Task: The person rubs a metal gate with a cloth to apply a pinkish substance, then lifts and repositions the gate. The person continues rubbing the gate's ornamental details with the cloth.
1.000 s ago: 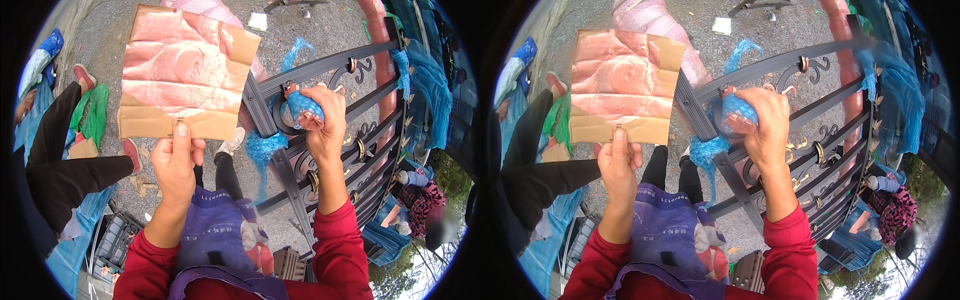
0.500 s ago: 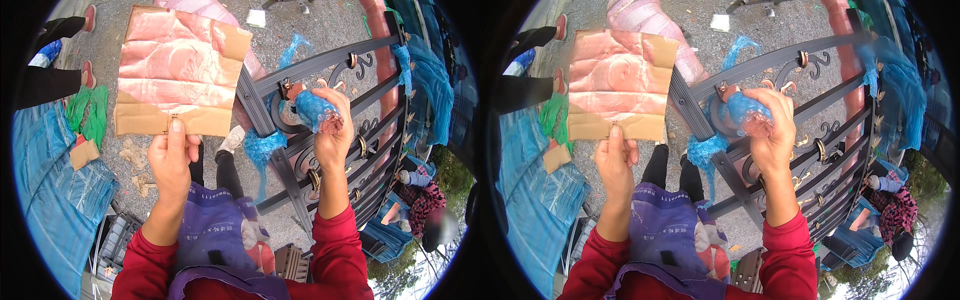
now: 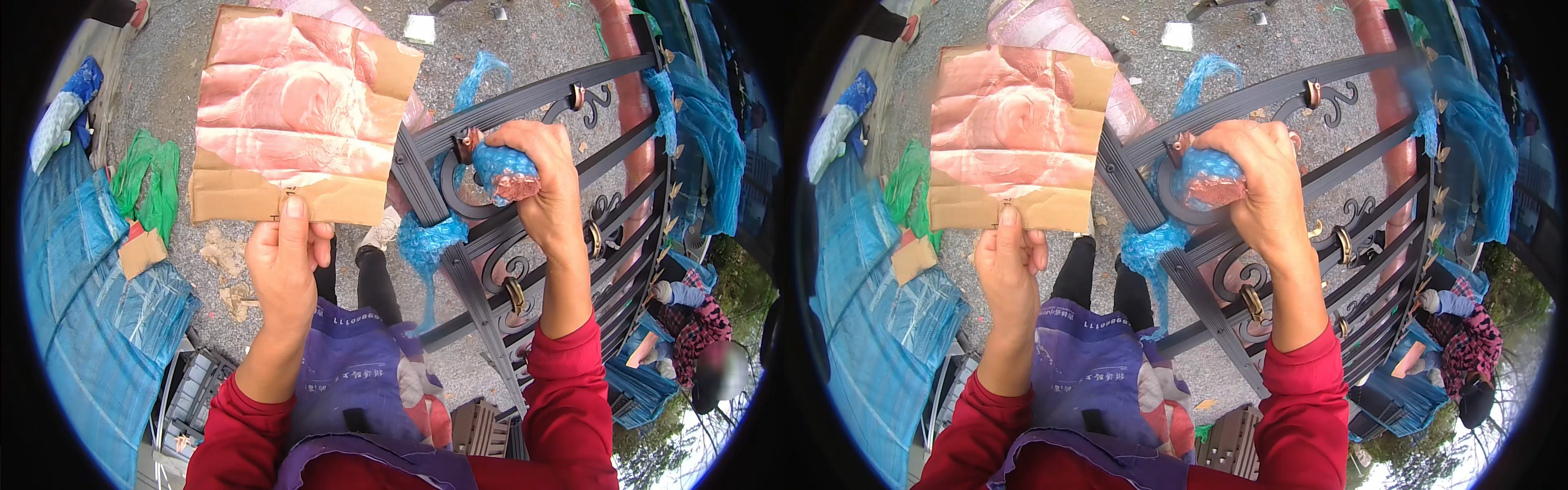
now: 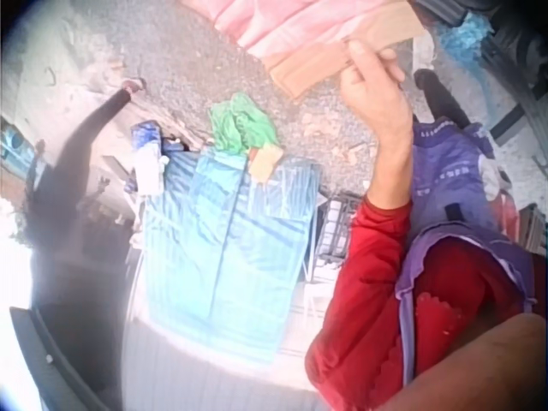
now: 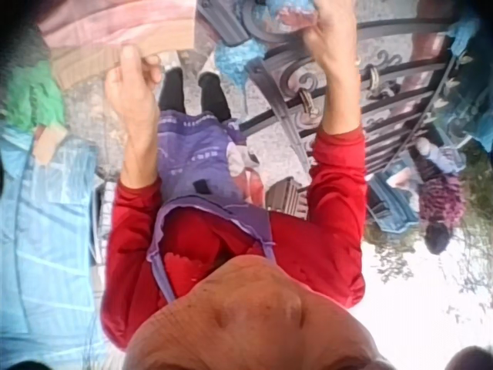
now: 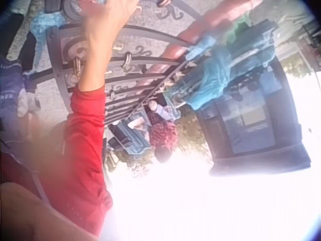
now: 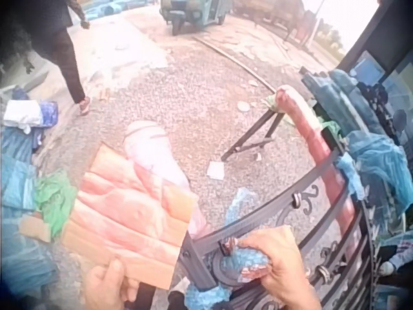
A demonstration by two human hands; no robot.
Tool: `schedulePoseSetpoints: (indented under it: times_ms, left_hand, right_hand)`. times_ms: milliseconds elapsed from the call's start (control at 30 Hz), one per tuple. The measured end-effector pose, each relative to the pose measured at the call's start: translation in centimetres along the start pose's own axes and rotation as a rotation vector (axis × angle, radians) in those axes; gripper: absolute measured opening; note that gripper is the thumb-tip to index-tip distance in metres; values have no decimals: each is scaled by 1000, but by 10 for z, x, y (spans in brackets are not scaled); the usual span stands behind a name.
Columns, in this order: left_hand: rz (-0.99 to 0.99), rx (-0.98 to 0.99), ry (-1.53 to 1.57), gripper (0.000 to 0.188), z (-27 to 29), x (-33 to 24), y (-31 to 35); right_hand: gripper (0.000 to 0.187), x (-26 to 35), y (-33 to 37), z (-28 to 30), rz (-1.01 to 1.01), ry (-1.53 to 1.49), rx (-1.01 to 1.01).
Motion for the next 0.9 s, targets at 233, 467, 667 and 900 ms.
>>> schedulePoseSetpoints:
  times_ms: [233, 467, 667, 900]
  left_hand:
    - [21, 1, -13, 39, 2, 4, -2]
    - [13, -43, 4, 40, 7, 5, -3]
    - [9, 24, 8, 35, 2, 6, -1]
    - [12, -10, 33, 37, 1, 9, 0]
  right_hand:
    - [34, 15, -10, 5, 57, -114, -40]
    - [37, 4, 19, 4, 15, -75, -64]
    - [43, 7, 25, -7, -14, 53, -84]
    - [34, 24, 21, -12, 110, 31, -123]
Point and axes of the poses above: each hand's wrist, its own y-axis away from the middle knuckle, its own z-axis out of the back of the hand, x = y × z, the point moved 9 cm from there along -y, towards the middle knuckle, and after that the axes turned 2 degrees about z, right-handed, at the moved point
